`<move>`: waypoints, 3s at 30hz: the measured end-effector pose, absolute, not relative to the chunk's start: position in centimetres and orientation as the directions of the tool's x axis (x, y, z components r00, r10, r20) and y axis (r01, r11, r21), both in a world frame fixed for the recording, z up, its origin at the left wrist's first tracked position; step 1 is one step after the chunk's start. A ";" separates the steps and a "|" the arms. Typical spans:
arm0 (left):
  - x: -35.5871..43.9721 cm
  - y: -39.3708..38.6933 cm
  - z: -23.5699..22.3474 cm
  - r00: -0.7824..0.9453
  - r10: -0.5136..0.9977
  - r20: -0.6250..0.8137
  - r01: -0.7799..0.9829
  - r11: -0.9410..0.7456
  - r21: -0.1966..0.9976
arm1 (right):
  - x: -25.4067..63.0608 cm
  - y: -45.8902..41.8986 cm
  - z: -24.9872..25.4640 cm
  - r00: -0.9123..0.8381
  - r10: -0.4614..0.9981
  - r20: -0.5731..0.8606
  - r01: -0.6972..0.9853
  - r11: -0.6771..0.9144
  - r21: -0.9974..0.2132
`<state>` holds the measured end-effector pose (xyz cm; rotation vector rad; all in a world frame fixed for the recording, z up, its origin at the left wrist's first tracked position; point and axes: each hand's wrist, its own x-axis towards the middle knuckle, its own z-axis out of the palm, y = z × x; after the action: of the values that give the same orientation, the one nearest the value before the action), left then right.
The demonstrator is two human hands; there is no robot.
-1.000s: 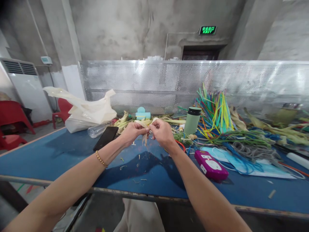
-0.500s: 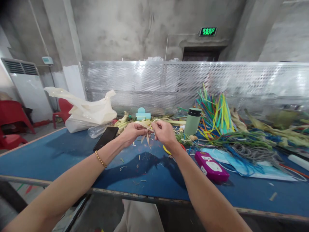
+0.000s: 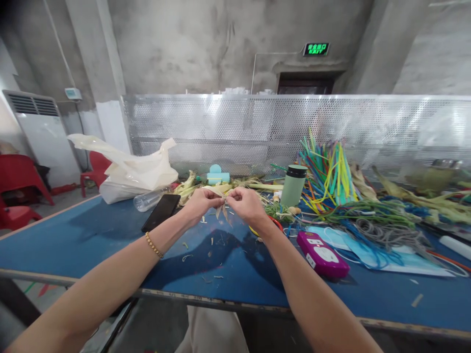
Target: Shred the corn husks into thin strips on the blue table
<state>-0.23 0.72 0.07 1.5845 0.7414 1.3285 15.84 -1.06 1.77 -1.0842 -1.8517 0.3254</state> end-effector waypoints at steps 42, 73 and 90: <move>-0.1 1.5 -0.3 0.085 0.945 0.317 -0.410 -0.257 0.875 | 13.6 -0.9 0.0 -0.268 0.729 0.630 0.652 0.618 -0.439; 0.4 1.2 -0.4 0.165 0.932 0.324 -0.414 -0.232 0.880 | 13.4 0.2 -1.6 -0.295 0.736 0.609 0.542 0.654 -0.528; 1.3 -0.2 -0.2 -0.039 0.894 0.446 -0.210 -0.444 0.871 | 13.0 -0.9 -1.0 -0.251 0.770 0.586 0.446 0.630 -0.636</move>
<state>1.30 -0.20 -0.18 1.3693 0.7813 1.6247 13.00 -0.92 -1.04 -0.9660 -1.8921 0.4248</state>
